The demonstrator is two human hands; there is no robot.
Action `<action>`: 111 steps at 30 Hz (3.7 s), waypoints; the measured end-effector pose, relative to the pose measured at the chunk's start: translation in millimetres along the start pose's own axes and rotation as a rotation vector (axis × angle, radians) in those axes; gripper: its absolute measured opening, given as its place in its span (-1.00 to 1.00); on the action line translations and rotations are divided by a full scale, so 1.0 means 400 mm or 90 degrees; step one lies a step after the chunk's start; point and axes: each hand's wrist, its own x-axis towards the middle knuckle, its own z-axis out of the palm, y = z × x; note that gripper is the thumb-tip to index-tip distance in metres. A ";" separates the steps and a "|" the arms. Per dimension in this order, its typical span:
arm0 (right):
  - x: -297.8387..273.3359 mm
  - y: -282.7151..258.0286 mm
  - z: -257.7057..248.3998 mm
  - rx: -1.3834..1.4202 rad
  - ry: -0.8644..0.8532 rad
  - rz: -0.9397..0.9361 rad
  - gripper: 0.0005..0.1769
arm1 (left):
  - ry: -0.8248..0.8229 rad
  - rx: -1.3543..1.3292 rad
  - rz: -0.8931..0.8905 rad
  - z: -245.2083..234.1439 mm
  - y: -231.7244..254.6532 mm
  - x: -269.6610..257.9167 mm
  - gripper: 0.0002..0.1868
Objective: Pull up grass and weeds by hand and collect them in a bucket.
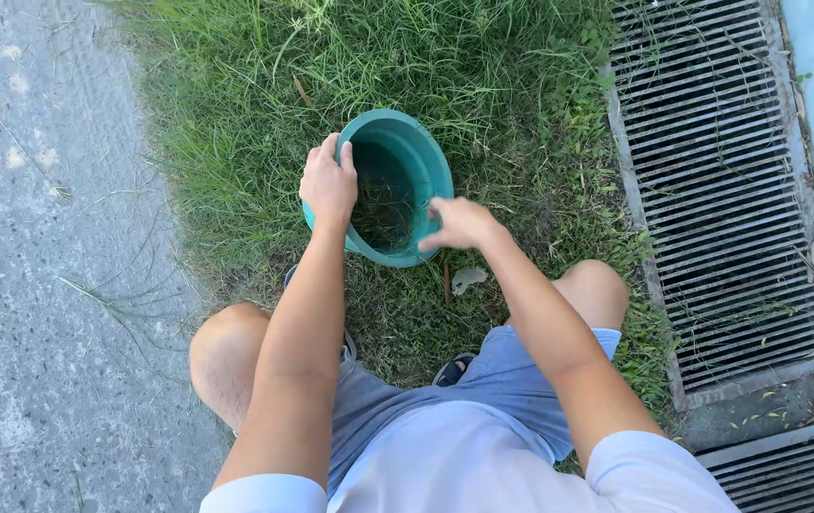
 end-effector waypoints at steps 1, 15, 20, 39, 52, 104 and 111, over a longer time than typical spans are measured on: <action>0.011 0.027 0.060 0.000 0.002 0.001 -0.25 | 0.000 -0.002 0.002 -0.002 0.004 0.005 -0.65; 0.150 0.148 0.102 0.547 0.298 -0.188 -0.70 | -0.030 0.024 -0.050 0.016 0.000 0.011 -0.62; 0.246 0.476 0.127 0.793 0.555 0.048 -0.73 | -0.021 0.031 -0.155 0.014 -0.068 0.035 -0.61; 0.211 0.538 0.480 0.382 0.153 0.375 -0.87 | -0.036 0.013 -0.055 -0.002 -0.040 0.022 -0.60; 0.090 0.089 0.064 0.528 0.449 -0.293 -0.92 | -0.044 0.009 -0.056 0.017 0.014 0.018 -0.63; 0.238 0.222 0.521 0.055 -0.177 -0.093 -0.52 | 0.032 -0.020 -0.227 -0.080 -0.182 0.106 -0.62; 0.347 0.246 0.497 -0.254 0.121 0.111 -0.22 | 0.039 -0.009 -0.166 -0.040 -0.167 0.040 -0.62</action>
